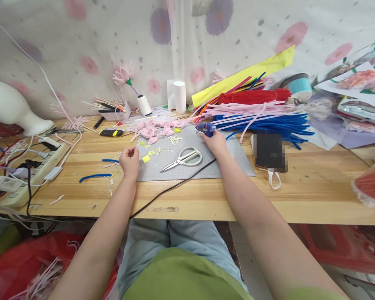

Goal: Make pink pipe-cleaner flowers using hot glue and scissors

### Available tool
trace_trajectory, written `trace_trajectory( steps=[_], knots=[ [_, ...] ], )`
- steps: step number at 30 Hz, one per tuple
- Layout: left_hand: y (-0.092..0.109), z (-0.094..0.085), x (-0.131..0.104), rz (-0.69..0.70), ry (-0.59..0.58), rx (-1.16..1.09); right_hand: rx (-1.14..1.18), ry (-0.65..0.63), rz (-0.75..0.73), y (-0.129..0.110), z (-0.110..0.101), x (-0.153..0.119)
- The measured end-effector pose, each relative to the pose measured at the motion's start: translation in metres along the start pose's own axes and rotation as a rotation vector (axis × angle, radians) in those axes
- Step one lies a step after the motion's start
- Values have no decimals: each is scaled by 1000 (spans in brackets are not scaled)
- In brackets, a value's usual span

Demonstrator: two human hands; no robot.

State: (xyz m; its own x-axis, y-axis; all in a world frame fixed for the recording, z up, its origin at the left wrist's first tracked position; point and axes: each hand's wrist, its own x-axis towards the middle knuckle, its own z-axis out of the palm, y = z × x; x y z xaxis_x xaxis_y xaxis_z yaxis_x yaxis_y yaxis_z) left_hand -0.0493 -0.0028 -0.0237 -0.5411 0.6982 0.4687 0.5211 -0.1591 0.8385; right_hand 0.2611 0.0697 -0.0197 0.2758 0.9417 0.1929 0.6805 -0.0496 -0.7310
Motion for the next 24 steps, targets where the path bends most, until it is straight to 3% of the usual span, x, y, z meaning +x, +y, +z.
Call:
trace_trajectory(
  steps=[5,10,13,24],
  knots=[
    [7,3,-6,70,-93,56,165,-32,-63,-14,-3,-11],
    [20,10,-18,177,-203,176,337,-370,-208,-52,3,-44],
    [23,12,-21,208,-237,210,304,-471,-339,-63,13,-59],
    [26,13,-23,202,-247,240,201,-491,-427,-63,26,-63]
  ],
)
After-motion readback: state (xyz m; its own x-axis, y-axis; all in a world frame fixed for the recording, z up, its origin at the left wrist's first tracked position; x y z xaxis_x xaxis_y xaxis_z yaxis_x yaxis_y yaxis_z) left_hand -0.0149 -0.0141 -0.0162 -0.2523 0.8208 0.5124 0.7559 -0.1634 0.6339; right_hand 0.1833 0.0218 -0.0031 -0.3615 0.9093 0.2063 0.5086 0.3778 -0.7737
